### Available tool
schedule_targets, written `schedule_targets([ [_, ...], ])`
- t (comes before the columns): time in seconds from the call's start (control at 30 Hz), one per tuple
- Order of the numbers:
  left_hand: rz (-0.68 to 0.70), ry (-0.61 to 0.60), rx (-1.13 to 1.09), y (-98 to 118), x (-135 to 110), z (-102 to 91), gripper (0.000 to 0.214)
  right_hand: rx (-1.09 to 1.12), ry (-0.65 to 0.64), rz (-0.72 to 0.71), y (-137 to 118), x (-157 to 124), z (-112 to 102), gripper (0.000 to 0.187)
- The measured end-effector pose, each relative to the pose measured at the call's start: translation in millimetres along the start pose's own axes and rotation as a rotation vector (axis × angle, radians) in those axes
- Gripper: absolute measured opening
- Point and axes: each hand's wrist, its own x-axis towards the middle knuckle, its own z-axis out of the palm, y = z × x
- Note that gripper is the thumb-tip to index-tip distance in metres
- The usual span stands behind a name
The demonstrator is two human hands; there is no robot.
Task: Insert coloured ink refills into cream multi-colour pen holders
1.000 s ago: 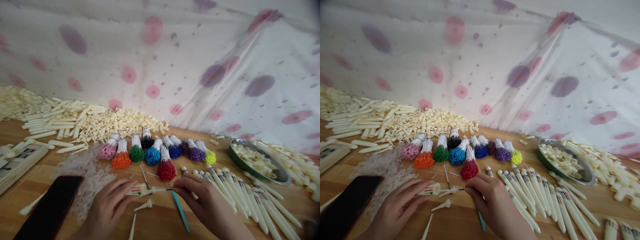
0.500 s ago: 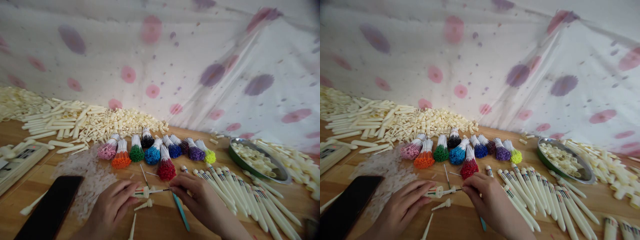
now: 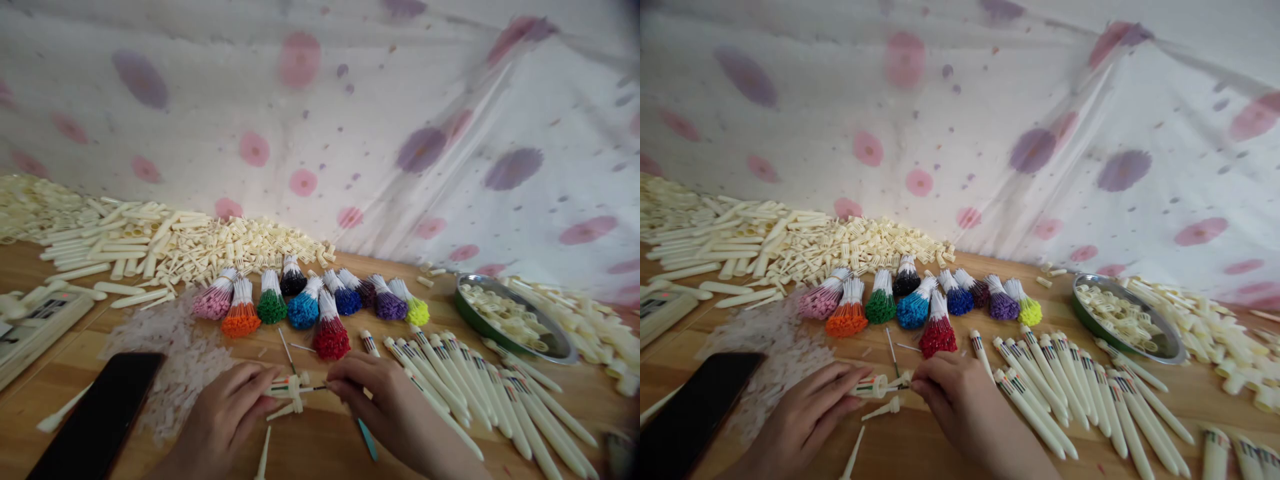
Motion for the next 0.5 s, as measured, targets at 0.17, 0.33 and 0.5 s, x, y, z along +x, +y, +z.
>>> schedule_targets([
  [0.17,0.001,-0.003,-0.025,1.8,-0.3,2.0,0.027,0.045,-0.014,-0.028,-4.7,5.8,21.1,0.015],
  [0.33,-0.049,-0.006,-0.129,1.6,0.8,0.9,0.027,0.116,0.040,-0.009,-6.3,7.0,32.1,0.018],
  [0.5,-0.103,-0.006,-0.236,1.3,-0.8,1.4,0.026,0.212,0.044,-0.003,-7.3,4.0,26.3,0.028],
])
